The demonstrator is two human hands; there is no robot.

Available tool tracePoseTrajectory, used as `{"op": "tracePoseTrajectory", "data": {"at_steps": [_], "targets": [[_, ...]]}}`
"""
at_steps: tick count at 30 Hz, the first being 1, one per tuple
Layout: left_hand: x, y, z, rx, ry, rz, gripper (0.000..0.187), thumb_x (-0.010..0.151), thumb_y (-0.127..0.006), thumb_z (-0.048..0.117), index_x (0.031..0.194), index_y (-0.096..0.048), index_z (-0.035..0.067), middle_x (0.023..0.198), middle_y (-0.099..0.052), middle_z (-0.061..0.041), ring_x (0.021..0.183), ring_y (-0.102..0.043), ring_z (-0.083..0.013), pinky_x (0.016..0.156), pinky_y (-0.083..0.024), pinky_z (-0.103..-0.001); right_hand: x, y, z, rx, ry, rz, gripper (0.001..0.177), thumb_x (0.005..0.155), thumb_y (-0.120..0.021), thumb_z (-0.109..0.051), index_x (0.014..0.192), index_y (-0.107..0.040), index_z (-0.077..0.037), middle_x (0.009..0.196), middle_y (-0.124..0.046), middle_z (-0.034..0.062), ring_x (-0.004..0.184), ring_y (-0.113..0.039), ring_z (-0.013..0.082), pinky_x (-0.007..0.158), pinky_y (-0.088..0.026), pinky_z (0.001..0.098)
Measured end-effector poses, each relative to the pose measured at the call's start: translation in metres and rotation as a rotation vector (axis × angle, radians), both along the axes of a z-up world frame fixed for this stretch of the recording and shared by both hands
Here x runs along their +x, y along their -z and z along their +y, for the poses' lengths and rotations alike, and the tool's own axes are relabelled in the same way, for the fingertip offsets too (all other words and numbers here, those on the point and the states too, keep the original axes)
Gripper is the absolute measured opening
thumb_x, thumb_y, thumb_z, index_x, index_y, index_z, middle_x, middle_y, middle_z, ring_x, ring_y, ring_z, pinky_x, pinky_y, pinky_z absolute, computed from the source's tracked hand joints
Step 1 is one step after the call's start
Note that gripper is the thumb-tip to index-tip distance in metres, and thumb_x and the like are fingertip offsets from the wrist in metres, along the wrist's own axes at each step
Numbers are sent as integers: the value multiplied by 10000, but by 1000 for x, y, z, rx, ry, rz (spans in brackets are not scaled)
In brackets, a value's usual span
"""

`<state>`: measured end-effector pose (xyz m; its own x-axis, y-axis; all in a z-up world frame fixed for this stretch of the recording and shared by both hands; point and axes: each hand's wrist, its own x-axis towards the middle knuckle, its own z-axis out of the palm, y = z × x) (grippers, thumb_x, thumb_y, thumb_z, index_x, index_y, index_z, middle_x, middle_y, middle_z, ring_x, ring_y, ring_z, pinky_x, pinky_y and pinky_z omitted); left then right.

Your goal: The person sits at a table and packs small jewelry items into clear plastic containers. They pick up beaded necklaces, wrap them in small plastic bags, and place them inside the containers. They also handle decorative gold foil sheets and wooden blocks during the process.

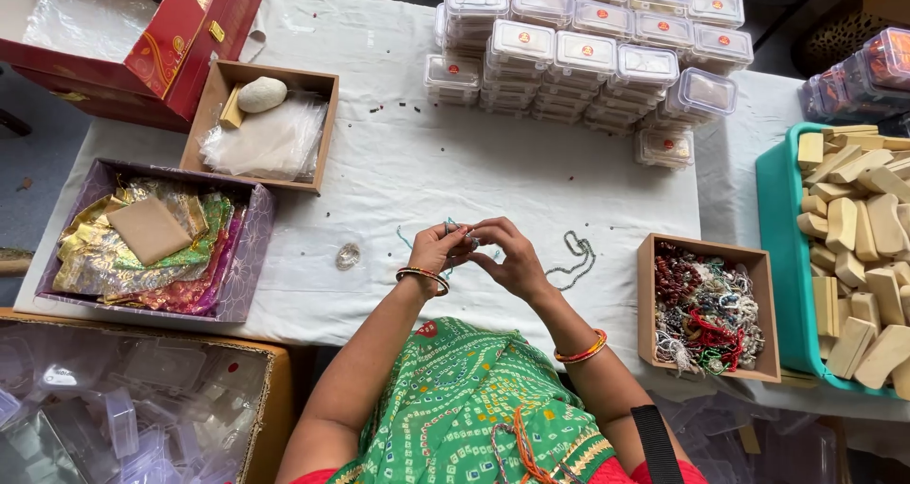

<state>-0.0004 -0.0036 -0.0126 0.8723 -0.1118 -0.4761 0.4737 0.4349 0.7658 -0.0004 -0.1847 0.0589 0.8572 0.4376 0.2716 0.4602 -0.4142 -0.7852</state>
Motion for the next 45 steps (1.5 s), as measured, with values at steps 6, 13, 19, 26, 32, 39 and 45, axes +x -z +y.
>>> {"op": "tracePoseTrajectory", "data": {"at_steps": [6, 13, 19, 26, 32, 39, 45], "targets": [[-3, -26, 5, -62, 35, 111, 196, 956, -667, 248, 1007, -742, 75, 845, -755, -22, 767, -739, -115, 701, -612, -270, 6, -2, -6, 3, -42, -151, 197, 887, -777, -27, 1065, -738, -101, 1072, -716, 53, 951, -745, 196, 781, -634, 300], [-5, 21, 30, 398, 189, -39, 408, 1010, -721, 413, 994, -798, 13, 679, -492, -3, 597, -424, -116, 519, -348, -257, 31, -18, -22, 386, -49, 33, 186, 938, -716, 18, 1095, -751, -76, 1078, -714, 41, 993, -722, 164, 876, -636, 303], [-6, -37, 17, 773, 148, -715, 717, 722, -848, 404, 1307, -606, 68, 1133, -604, 6, 849, -629, -158, 701, -544, -328, 42, -58, -5, 380, -251, 131, 181, 941, -703, 54, 1098, -743, -27, 1053, -732, 81, 993, -739, 171, 888, -640, 305], [11, -24, 8, 719, 240, -530, 253, 984, -704, 350, 1062, -782, 122, 837, -753, 26, 749, -677, -117, 672, -524, -308, 62, -47, -17, 620, -96, 123, 179, 990, -677, 15, 1161, -722, -7, 1046, -740, 113, 1006, -742, 187, 921, -647, 324], [9, -38, 25, 222, 151, -451, 229, 913, -747, 295, 1054, -775, 117, 912, -667, 120, 786, -608, -28, 624, -531, -216, 71, -29, -39, 812, 156, 190, 172, 1001, -675, -69, 1165, -715, -33, 1032, -759, 108, 962, -758, 186, 838, -669, 339], [30, 17, 21, 62, 40, -50, 291, 958, -743, 419, 966, -684, 134, 871, -580, 34, 741, -458, -62, 566, -375, -220, 70, -20, -36, 856, 183, 231, 180, 993, -701, -119, 1153, -720, -38, 1002, -762, 104, 913, -750, 161, 719, -632, 293], [17, -45, 25, -306, -144, 9, 308, 844, -702, 457, 956, -673, 171, 920, -712, 70, 874, -629, -51, 718, -519, -271, 73, -4, -50, 966, 259, 288, 169, 1004, -711, -126, 1147, -722, -38, 996, -760, 101, 783, -686, 121, 631, -543, 257]]}}
